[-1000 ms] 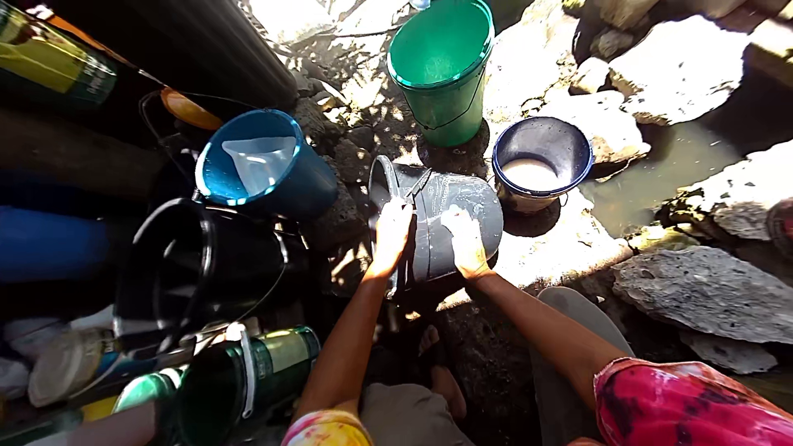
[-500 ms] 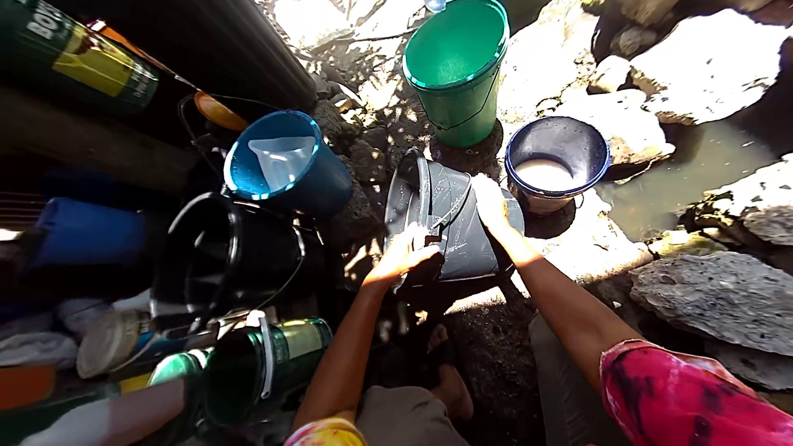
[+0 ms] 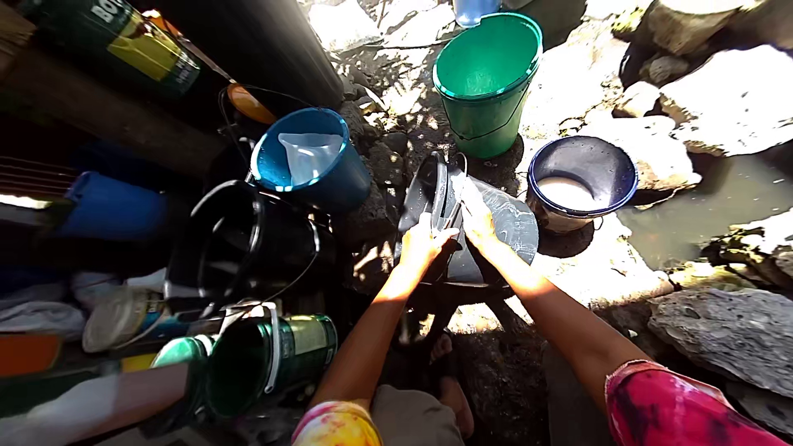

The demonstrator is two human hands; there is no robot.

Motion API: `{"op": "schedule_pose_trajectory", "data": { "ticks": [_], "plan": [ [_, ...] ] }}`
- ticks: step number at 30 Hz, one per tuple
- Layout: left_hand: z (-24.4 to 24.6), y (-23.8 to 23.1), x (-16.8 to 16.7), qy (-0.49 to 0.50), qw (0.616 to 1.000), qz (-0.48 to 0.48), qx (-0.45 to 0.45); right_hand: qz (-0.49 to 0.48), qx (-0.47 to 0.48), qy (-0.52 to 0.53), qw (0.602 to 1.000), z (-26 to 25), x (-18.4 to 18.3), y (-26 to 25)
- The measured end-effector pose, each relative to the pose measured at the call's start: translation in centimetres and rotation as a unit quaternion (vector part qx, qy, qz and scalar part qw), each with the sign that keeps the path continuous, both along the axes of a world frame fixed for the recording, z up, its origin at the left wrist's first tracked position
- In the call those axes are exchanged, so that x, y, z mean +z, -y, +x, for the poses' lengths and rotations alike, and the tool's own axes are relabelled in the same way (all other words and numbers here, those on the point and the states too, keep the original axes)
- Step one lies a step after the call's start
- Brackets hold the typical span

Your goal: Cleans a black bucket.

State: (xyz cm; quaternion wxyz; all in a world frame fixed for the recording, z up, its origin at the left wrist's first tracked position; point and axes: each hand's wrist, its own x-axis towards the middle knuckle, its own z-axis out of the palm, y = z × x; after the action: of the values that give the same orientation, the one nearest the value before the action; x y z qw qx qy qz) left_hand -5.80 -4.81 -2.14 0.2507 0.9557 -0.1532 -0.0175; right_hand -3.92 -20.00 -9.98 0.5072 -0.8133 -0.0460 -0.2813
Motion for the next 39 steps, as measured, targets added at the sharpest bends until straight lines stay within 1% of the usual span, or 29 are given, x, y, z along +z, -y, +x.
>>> {"op": "schedule_pose_trajectory", "data": {
  "ticks": [2, 4, 5, 8, 11, 12, 14, 16, 17, 18, 19, 20, 21, 22, 23, 24, 26, 27, 28, 30, 32, 33, 35, 37, 38, 39],
  "plan": [
    [0.3, -1.1, 0.5, -0.023, 0.998, 0.044, -0.043, 0.006, 0.043, 0.072, 0.996, -1.0, -0.3, -0.9],
    [0.7, -1.7, 1.0, -0.052, 0.993, 0.075, -0.068, 0.010, 0.116, 0.102, 0.988, -2.6, -0.9, -1.7],
    [0.9, -2.0, 1.0, -0.062, 0.992, 0.080, -0.076, 0.009, 0.136, 0.108, 0.985, -3.1, -1.2, -2.0],
    [1.5, -2.7, 0.3, -0.064, 0.991, 0.070, -0.092, -0.011, 0.126, 0.117, 0.985, -2.6, -1.2, -2.1],
    [1.8, -3.0, -0.1, -0.045, 0.991, 0.078, -0.098, -0.064, 0.103, 0.070, 0.990, -2.1, -0.6, -2.2],
    [1.7, -3.0, -0.1, -0.038, 0.992, 0.076, -0.098, -0.074, 0.100, 0.073, 0.990, -2.2, -0.7, -2.2],
    [1.4, -3.1, -0.4, -0.022, 0.993, 0.067, -0.095, -0.082, 0.102, 0.117, 0.984, -2.4, -2.0, -1.3],
    [1.4, -3.3, -0.8, -0.006, 0.994, 0.059, -0.093, -0.095, 0.105, 0.169, 0.975, -2.7, -4.2, 1.1],
    [1.6, -3.5, -1.0, 0.007, 0.994, 0.053, -0.095, -0.109, 0.087, 0.154, 0.978, -3.0, -5.2, 2.8],
    [1.8, -3.5, -0.9, 0.012, 0.994, 0.052, -0.095, -0.117, 0.049, 0.101, 0.987, -3.5, -5.7, 4.4],
    [1.7, -3.2, -0.5, 0.002, 0.994, 0.059, -0.090, -0.111, -0.001, 0.014, 0.994, -4.0, -5.8, 5.8],
    [1.5, -2.7, 0.4, -0.025, 0.994, 0.075, -0.077, -0.097, -0.039, -0.089, 0.991, -4.3, -5.2, 6.8],
    [1.3, -2.0, 1.4, -0.064, 0.992, 0.091, -0.056, -0.094, -0.066, -0.158, 0.981, -4.4, -4.7, 7.3],
    [1.2, -1.1, 2.3, -0.095, 0.991, 0.087, -0.032, -0.091, -0.077, -0.182, 0.976, -4.6, -4.4, 7.0],
    [1.5, -0.4, 2.1, -0.096, 0.993, 0.065, -0.010, -0.082, -0.070, -0.169, 0.980, -5.0, -4.2, 6.1],
    [1.6, 0.4, 1.7, -0.080, 0.996, 0.040, 0.018, -0.095, -0.047, -0.115, 0.988, -5.3, -4.5, 4.8],
    [0.7, 1.7, 1.5, -0.043, 0.997, 0.032, 0.060, -0.108, 0.021, -0.005, 0.994, -5.1, -4.9, 2.2],
    [0.5, 2.2, 1.4, -0.024, 0.997, 0.039, 0.067, -0.114, 0.031, 0.019, 0.993, -4.4, -4.4, 1.4],
    [0.5, 2.4, 1.1, -0.001, 0.997, 0.042, 0.069, -0.118, 0.023, 0.014, 0.993, -3.3, -3.4, 1.1],
    [0.6, 1.8, -0.5, 0.069, 0.995, 0.041, 0.054, -0.106, 0.003, -0.067, 0.992, -0.5, -0.6, 1.6],
    [0.6, 0.7, -2.0, 0.130, 0.991, 0.025, 0.015, -0.061, -0.023, -0.161, 0.985, 2.0, 2.0, 2.3],
    [0.6, 0.3, -2.4, 0.149, 0.989, 0.018, -0.001, -0.044, -0.028, -0.164, 0.985, 2.3, 2.5, 2.3],
    [0.9, 0.2, -2.5, 0.169, 0.986, 0.003, -0.012, -0.054, -0.031, -0.109, 0.992, 1.4, 2.2, 0.9],
    [1.3, 0.1, -2.6, 0.169, 0.985, -0.010, -0.007, -0.069, -0.025, 0.026, 0.997, -0.7, -0.5, -1.7],
    [1.3, -0.1, -2.8, 0.163, 0.987, -0.010, -0.002, -0.083, -0.009, 0.075, 0.994, -1.7, -1.8, -2.7],
    [1.3, -0.4, -2.8, 0.153, 0.988, -0.010, 0.003, -0.109, 0.012, 0.096, 0.989, -2.8, -2.6, -3.1]
  ]
}}
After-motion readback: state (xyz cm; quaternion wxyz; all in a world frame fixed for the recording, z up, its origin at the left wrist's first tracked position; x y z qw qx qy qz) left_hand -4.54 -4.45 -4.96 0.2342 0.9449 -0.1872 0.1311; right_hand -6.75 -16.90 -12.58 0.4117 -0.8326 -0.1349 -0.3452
